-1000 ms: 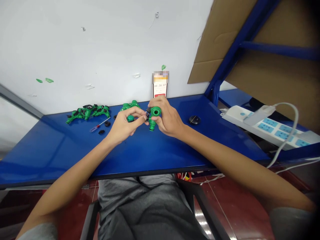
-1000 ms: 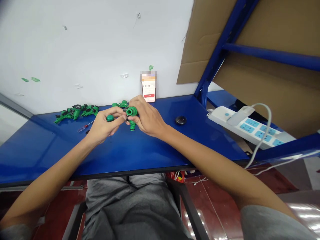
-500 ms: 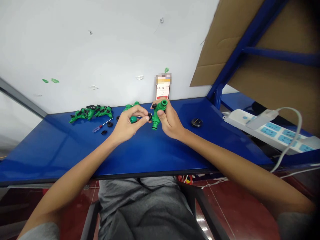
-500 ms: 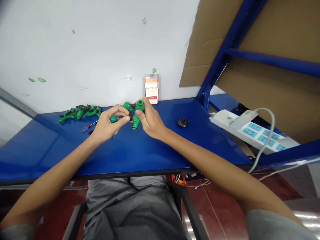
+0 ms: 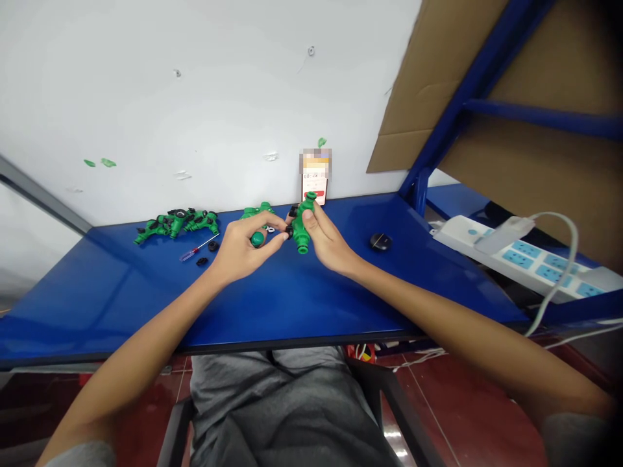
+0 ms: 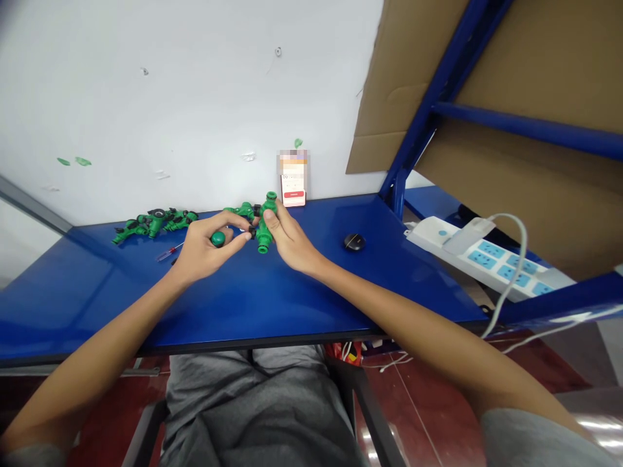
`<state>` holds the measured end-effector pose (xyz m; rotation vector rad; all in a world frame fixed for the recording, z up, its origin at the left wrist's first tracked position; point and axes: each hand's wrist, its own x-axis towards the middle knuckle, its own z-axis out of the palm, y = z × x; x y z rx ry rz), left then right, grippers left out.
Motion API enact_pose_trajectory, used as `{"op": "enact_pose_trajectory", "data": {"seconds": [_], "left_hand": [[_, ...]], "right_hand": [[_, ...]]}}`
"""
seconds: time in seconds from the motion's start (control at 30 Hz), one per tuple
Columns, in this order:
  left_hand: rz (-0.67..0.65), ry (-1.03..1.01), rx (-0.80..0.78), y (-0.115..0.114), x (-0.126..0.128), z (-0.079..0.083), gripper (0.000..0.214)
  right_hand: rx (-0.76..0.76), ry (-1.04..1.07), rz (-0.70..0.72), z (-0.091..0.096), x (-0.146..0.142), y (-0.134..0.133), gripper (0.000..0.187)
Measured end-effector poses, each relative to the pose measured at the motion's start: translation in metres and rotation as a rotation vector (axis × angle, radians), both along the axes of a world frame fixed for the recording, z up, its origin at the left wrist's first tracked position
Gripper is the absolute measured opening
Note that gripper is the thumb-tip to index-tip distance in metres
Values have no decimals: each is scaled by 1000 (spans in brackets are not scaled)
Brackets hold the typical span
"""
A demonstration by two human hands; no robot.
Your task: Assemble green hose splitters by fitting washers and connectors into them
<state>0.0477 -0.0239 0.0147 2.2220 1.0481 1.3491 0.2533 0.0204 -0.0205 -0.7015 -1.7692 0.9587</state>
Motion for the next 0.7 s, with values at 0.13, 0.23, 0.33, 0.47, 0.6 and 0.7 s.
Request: {"op": "enact_pose_trajectory", "data": {"seconds": [0.13,0.23,0.33,0.47,0.6,0.7], "left_hand": [[-2,-37,-86,2,0,1,12],[-34,-15,-51,3,-2,-2,9],[-50,15,30,4,-3,-4,7],[-80,64,154,5,-4,-5,6],[-82,141,317,4,-3,-4,7],[-72,199,404,4,-3,-4,9]], "right_hand": [[61,-35,-20,-1,2,4,62],[47,-21,2,-2,2,6,62],[-51,23,43,-3,-1,6,64],[-170,84,112,-5,-5,6,62],[-289,179,232,-8,-10,7,59],[-352,235,288,-8,-11,7,58]]}}
